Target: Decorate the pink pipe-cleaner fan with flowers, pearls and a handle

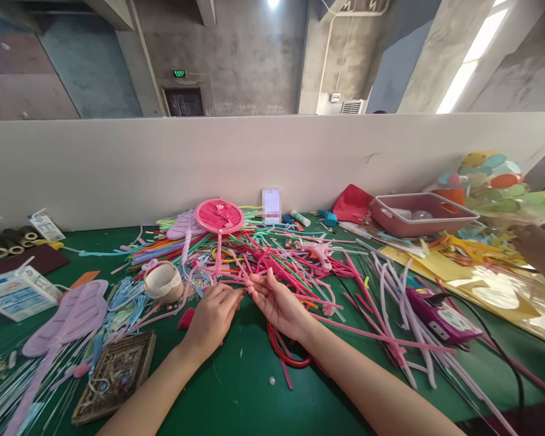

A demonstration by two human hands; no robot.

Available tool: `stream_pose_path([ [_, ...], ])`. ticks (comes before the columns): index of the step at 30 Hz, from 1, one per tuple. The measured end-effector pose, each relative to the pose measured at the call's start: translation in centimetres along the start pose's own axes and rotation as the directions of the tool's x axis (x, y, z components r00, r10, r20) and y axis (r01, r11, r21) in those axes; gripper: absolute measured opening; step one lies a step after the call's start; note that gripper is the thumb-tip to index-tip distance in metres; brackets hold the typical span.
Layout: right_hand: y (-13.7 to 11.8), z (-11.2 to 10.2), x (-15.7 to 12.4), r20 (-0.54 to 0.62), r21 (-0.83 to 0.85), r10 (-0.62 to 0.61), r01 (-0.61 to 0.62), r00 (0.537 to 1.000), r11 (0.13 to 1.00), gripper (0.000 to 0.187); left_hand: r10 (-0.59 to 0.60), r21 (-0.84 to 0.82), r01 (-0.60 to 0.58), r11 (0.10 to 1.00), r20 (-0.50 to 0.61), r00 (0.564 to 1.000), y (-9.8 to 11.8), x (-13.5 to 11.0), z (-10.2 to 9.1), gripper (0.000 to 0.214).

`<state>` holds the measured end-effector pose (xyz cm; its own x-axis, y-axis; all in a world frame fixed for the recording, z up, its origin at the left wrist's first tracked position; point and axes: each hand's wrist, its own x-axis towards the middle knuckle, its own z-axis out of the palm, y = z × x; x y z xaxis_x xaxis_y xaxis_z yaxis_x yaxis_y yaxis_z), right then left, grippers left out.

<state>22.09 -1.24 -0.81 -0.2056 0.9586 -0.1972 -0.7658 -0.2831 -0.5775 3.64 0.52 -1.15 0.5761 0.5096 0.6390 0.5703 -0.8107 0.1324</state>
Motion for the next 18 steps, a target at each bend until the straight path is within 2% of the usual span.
stream_pose_path([
  [10,0.0,-0.1,-0.2,0.121,-0.032,-0.024,0.028,0.992,0.999,0.044,0.025,0.026,-0.025,0.999,0.006,1.0,1.3,0.0,0.0,0.017],
  [18,-0.1,0.4,-0.7,0.122,-0.068,-0.009,0.017,0.993,0.998,0.049,0.035,0.053,-0.034,0.998,-0.019,0.999,1.0,0.2,-0.3,0.02],
])
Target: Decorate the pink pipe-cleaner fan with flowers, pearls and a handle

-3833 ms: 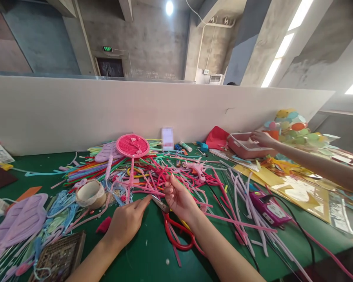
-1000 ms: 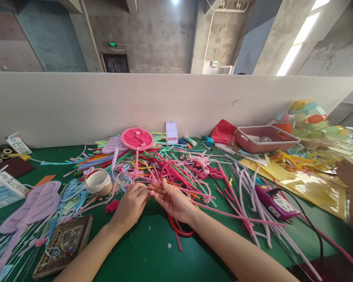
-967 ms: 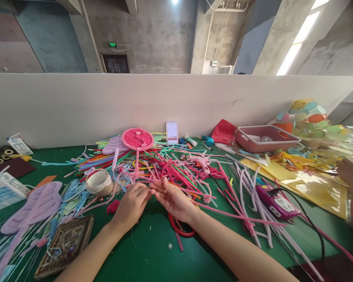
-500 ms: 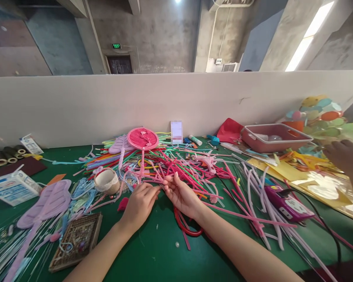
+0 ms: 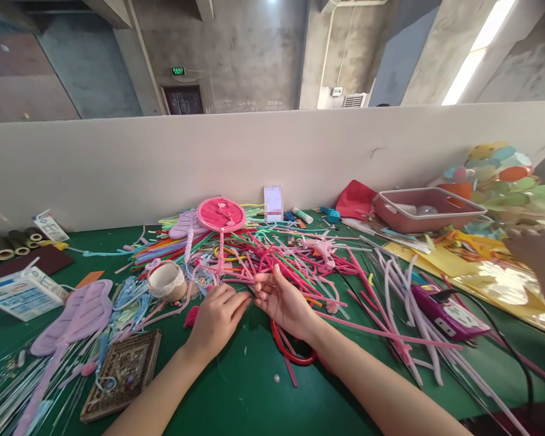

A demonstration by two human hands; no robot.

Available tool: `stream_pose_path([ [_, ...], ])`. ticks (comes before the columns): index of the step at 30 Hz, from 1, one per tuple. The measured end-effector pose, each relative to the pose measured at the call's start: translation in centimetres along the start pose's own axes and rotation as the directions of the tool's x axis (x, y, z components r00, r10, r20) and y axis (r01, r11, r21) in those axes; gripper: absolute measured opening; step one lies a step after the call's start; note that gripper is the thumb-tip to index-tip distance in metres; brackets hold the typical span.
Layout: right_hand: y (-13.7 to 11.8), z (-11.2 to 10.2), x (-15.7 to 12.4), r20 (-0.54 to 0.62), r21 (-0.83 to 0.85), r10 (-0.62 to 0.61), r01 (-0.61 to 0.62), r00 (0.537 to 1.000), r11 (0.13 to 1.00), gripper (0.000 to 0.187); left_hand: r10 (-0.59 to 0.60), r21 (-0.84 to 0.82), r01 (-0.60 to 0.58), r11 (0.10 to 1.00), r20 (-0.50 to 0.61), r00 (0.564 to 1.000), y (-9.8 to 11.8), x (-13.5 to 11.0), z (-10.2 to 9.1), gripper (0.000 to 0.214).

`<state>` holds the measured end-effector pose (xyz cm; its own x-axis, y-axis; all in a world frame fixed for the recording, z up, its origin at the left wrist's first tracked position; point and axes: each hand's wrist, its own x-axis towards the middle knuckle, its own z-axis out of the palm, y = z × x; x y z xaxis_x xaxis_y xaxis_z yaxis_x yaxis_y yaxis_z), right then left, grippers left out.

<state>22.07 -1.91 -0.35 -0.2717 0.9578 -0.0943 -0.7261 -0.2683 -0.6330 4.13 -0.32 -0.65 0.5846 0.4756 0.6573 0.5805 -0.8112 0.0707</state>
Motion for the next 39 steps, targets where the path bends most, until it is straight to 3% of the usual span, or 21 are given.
stream_pose_path([
  [11,0.0,0.2,-0.1,0.051,-0.08,0.044,-0.04,0.998,0.996,0.059,0.057,-0.004,-0.057,0.998,0.037,0.998,0.4,0.2,0.0,0.021],
  [22,0.0,-0.2,-0.2,0.044,-0.145,-0.027,0.033,0.999,0.989,0.041,0.016,0.008,-0.017,1.0,0.023,1.0,-0.4,0.2,0.2,0.021],
  [35,-0.6,0.1,-0.6,0.085,-0.202,-0.014,0.031,0.996,0.979,0.044,0.08,-0.033,-0.078,0.996,0.063,0.995,0.3,0.3,0.1,0.025],
  [39,-0.4,0.2,-0.6,0.089,-0.185,-0.04,0.056,0.995,0.981,0.041,0.024,-0.024,-0.023,0.999,0.037,0.999,-0.1,0.2,0.1,0.026],
])
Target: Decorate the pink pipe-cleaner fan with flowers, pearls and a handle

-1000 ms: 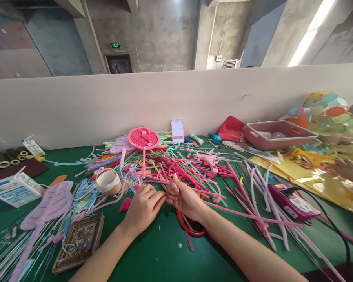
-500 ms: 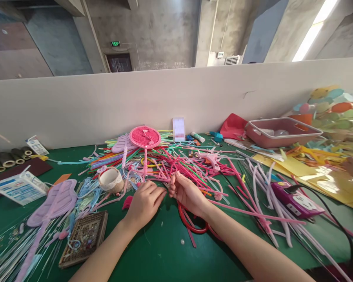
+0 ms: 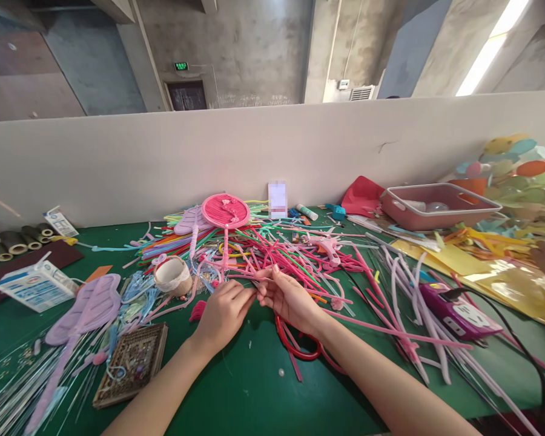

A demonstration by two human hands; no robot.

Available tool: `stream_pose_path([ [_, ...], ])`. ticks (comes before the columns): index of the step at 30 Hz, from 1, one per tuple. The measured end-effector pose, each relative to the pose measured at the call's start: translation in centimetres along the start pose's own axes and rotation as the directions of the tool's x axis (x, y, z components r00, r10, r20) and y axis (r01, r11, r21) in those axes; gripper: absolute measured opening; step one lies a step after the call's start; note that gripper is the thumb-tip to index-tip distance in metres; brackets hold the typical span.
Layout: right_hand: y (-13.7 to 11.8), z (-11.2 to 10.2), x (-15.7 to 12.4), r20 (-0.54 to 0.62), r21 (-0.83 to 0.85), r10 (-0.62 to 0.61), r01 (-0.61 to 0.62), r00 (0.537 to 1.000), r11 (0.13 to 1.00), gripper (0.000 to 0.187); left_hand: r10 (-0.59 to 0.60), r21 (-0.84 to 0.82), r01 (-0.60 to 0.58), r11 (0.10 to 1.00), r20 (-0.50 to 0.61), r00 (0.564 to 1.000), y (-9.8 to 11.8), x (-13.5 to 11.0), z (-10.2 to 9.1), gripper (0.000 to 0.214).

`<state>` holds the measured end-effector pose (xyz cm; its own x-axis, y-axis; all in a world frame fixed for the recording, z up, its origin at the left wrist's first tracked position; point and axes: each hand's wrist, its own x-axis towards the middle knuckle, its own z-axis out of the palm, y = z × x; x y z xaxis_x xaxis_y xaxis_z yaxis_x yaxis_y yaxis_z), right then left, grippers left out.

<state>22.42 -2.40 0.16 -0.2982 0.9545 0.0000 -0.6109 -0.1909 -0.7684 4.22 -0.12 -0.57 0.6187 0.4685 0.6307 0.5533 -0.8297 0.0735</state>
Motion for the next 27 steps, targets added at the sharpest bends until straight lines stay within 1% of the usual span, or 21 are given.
stream_pose_path([
  [2,0.12,0.0,-0.05,0.008,0.003,-0.003,0.003,1.0,1.0,0.04,-0.041,0.0,0.041,0.999,-0.015,0.999,-0.26,-0.17,0.04,0.028],
  [4,0.3,-0.12,-0.05,0.015,0.008,0.001,-0.001,1.0,1.0,0.038,-0.056,-0.01,0.056,0.998,-0.014,0.998,-0.39,-0.27,0.06,0.028],
  [9,0.59,-0.68,0.15,0.003,0.046,-0.004,0.004,1.0,0.999,0.035,-0.008,-0.057,0.009,0.998,0.023,1.0,0.02,-0.06,-0.06,0.025],
  [13,0.13,-0.7,0.22,-0.019,0.071,-0.023,0.025,1.0,0.997,0.034,0.023,-0.07,-0.021,0.997,0.03,0.999,0.22,0.07,-0.1,0.022],
  [16,-0.16,-0.48,0.14,-0.027,0.077,-0.015,0.017,1.0,0.997,0.037,-0.001,-0.072,0.003,0.997,0.016,1.0,0.0,-0.04,-0.15,0.02],
  [19,0.01,-0.39,0.08,-0.012,0.069,0.017,-0.017,1.0,0.998,0.041,-0.028,-0.073,0.029,0.997,0.008,1.0,-0.34,-0.2,-0.2,0.021],
  [24,0.44,-0.55,0.17,0.009,0.068,0.043,-0.043,0.999,0.997,0.04,-0.002,-0.082,0.005,0.997,0.038,0.999,-0.46,-0.29,-0.18,0.027],
  [27,0.42,-0.44,0.12,0.003,0.067,0.032,-0.033,0.999,0.997,0.038,0.004,-0.086,0.001,0.996,0.053,0.999,-0.33,-0.35,-0.28,0.021],
])
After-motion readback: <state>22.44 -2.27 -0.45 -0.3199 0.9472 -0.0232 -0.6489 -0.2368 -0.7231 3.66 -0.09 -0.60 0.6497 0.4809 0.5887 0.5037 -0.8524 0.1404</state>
